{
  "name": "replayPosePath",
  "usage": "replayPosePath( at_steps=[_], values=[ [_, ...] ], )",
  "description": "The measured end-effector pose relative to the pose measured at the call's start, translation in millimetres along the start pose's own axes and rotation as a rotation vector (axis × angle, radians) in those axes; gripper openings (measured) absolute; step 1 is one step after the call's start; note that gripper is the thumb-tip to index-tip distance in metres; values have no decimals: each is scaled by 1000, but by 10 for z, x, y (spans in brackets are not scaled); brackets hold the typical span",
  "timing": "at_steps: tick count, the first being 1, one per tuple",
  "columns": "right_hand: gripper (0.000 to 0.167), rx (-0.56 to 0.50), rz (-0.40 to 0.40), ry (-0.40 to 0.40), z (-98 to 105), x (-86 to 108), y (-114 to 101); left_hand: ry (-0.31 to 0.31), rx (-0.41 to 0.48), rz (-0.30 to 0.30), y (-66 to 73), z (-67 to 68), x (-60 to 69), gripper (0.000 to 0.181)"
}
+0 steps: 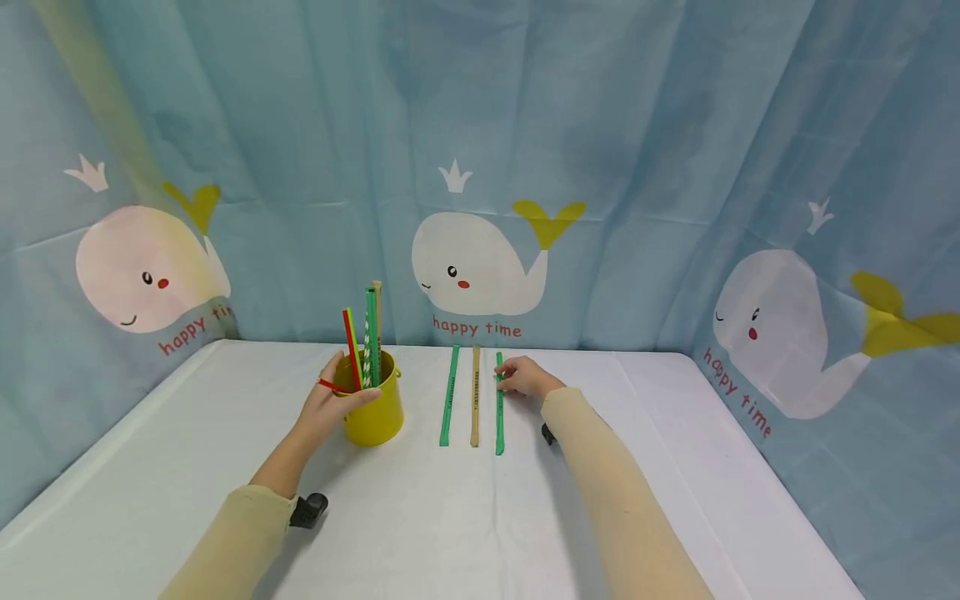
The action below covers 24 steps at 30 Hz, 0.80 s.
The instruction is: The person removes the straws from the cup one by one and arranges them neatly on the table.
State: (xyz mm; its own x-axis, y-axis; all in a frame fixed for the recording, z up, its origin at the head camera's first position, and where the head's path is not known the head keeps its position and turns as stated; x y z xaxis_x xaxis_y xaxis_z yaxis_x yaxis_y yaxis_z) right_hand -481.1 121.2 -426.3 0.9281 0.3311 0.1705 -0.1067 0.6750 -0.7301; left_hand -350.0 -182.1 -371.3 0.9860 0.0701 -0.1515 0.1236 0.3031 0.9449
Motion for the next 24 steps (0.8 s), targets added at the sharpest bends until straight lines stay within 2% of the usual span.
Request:
replayPosePath(
  at_steps=[4, 8, 12, 17, 24],
  values=[
    [54, 75, -37, -36, 30, 47, 31, -2, 4, -2, -13, -37, -16, 94],
    [71, 181, -87, -115, 18, 181, 33, -12, 0, 10, -23, -60, -11, 96],
    [77, 182, -98, -164, -44, 279, 19, -6, -20, 42, -25, -24, 13, 101],
    [77, 175, -84, -158, -116, 305, -27, 1, -35, 57, -9, 29, 33, 101],
    [73, 300, -80, -122, -110, 307, -44, -13, -33, 39, 7, -4, 5, 101]
  ],
)
Point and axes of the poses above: each hand's wrist, its own x-axis away from the middle knuckle, its own z-axis out of the back of the hand, y = z × x, the point moved 8 cm from there along -x, towards the middle knuckle, and after that the axes turned 1 degree about y, right-handed, at the moved point
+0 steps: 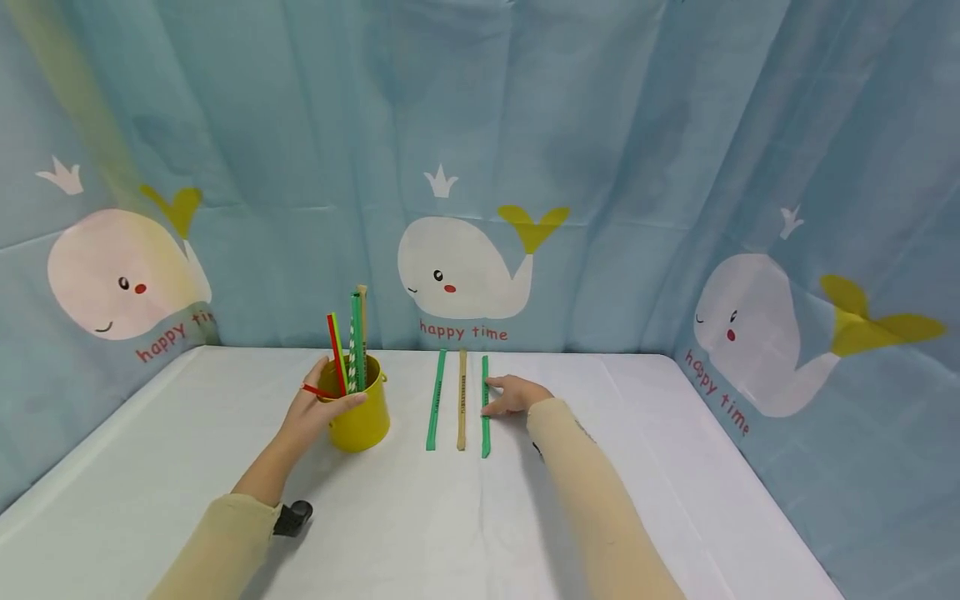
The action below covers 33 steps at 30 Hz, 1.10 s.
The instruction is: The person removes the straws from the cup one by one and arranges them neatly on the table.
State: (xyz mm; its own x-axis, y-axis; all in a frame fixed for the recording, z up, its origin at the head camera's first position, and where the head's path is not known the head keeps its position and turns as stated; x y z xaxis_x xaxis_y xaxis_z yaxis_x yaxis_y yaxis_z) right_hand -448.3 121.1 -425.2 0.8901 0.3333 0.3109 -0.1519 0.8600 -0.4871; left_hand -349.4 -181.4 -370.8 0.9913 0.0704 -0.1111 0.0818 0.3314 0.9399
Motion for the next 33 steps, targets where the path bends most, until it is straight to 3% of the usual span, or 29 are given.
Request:
replayPosePath(
  at_steps=[9, 21, 33],
  values=[
    [72, 129, -32, 1, 28, -50, 15, -3, -9, -11, 15, -17, 4, 102],
    [71, 51, -97, -46, 11, -118, 48, 3, -9, 7, 14, -7, 20, 101],
    [72, 59, -62, -51, 3, -164, 63, 4, 1, 7, -5, 5, 12, 101]
  ],
)
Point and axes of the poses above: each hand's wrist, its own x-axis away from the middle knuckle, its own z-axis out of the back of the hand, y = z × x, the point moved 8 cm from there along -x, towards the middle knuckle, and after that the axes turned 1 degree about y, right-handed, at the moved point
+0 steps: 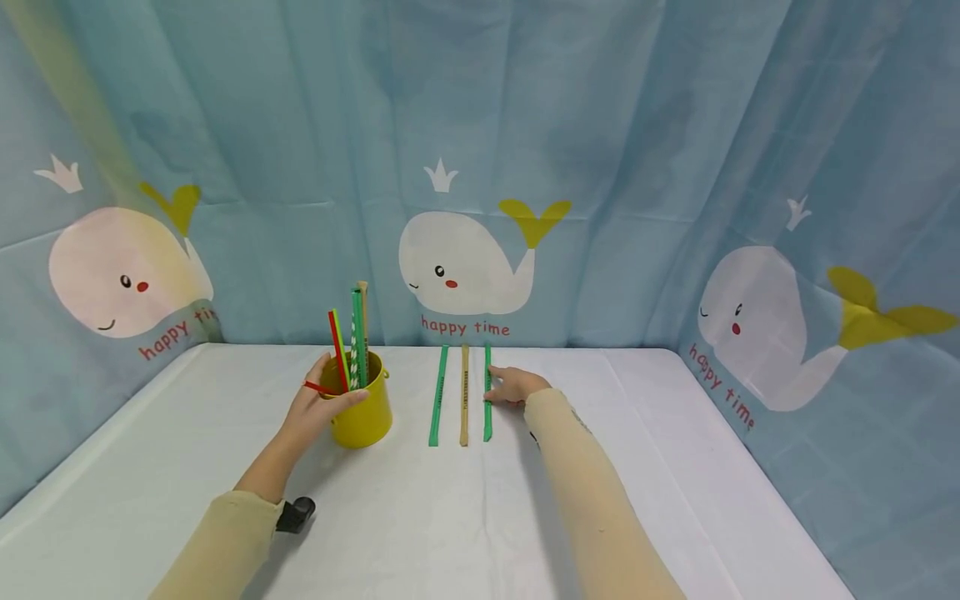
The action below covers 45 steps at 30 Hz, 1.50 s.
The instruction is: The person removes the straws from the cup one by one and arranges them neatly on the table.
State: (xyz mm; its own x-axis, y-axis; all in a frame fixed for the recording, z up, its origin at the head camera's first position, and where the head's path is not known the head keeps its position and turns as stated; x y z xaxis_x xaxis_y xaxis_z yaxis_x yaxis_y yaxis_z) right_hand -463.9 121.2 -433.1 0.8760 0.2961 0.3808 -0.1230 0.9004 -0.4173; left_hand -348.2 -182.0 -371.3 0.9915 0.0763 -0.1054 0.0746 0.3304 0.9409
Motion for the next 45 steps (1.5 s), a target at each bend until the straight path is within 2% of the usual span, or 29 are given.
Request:
replayPosePath(
  at_steps=[3, 8, 12, 16, 24, 29, 35, 39, 45],
  values=[
    [73, 9, 5, 18, 8, 28, -28, 1, 7, 0, -3, 7, 1, 101],
    [72, -36, -17, 53, 2, 91, -34, -1, 6, -11, 12, 6, 6, 100],
    [72, -81, 13, 66, -20, 112, -18, -4, 10, -30, 31, 0, 10, 99],
    [71, -189, 69, 65, -6, 185, -37, -5, 17, -33, 36, -4, 17, 98],
    [66, -497, 131, 60, 141, 257, -125, 6, 16, -25, -5, -6, -12, 96],
    [67, -584, 188, 62, 199, 242, -336, 3, 20, -28, -10, -4, -10, 97],
    [61, -703, 278, 106, 221, 194, -691, 6, 9, -24, -14, 13, 8, 97],
    [61, -747, 330, 137, 201, 170, -924, 5, 16, -35, -3, 8, -4, 94],
    [60, -795, 368, 182, 171, 148, -1261, 14, 19, -27, 7, 4, -16, 94]
  ],
)
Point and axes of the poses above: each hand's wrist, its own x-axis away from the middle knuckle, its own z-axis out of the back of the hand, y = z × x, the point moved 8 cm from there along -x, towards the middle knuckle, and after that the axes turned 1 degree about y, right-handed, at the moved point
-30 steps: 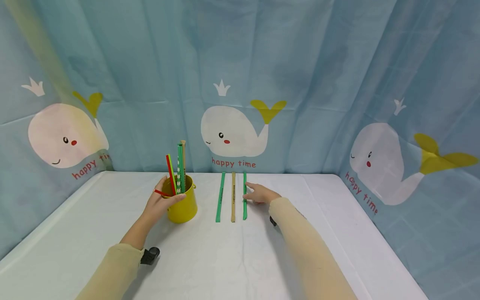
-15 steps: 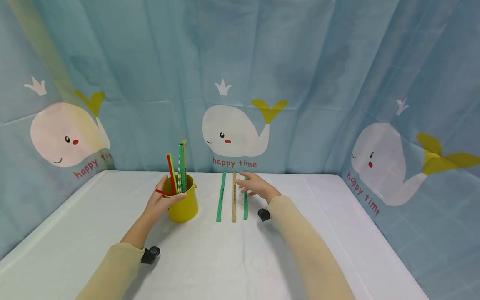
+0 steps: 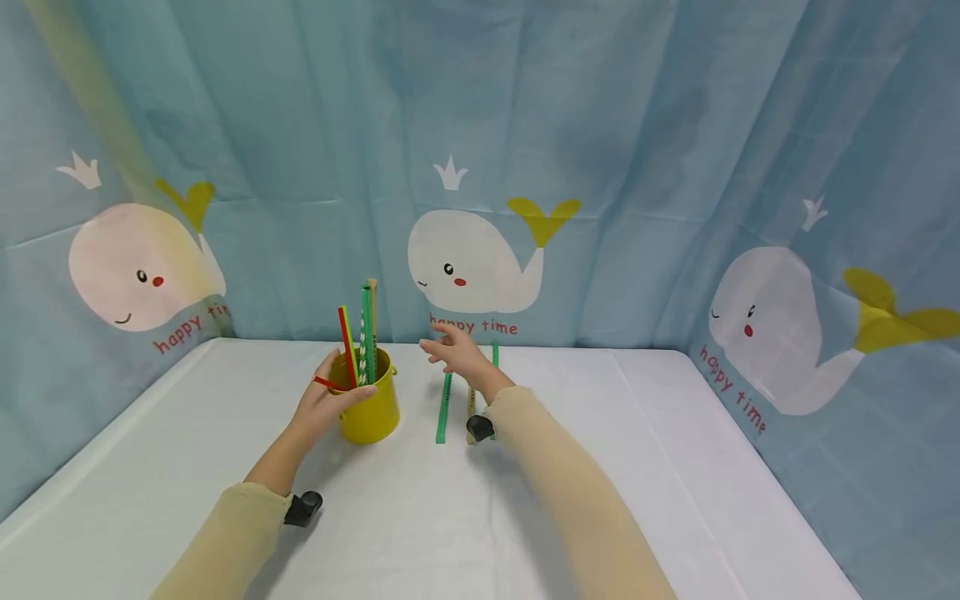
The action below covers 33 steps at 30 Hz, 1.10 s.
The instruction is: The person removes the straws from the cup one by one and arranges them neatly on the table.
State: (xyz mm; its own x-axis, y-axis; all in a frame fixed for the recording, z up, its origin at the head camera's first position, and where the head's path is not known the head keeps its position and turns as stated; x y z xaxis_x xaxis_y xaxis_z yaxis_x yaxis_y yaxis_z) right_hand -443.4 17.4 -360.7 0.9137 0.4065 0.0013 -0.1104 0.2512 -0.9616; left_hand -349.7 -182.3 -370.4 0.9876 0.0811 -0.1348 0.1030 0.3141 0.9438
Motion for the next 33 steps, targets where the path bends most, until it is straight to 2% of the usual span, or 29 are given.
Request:
replayPosePath(
  at_steps=[8, 14, 17, 26, 33],
  values=[
    [60, 12, 33, -9, -330, -85, -222, -5, -1, -22, 10, 5, -1, 96],
    [61, 29, 50, -11, -544, -144, -286, -10, 6, -56, 15, -14, 10, 90],
    [63, 57, 48, 13, -627, -173, -319, -9, -6, -63, 8, -19, 15, 90],
    [57, 102, 48, 133, -711, -294, -378, -5, -4, -71, 38, -19, 14, 89],
    [49, 64, 60, 167, -722, -283, -383, 6, -12, -48, 36, -10, 20, 89]
  ],
)
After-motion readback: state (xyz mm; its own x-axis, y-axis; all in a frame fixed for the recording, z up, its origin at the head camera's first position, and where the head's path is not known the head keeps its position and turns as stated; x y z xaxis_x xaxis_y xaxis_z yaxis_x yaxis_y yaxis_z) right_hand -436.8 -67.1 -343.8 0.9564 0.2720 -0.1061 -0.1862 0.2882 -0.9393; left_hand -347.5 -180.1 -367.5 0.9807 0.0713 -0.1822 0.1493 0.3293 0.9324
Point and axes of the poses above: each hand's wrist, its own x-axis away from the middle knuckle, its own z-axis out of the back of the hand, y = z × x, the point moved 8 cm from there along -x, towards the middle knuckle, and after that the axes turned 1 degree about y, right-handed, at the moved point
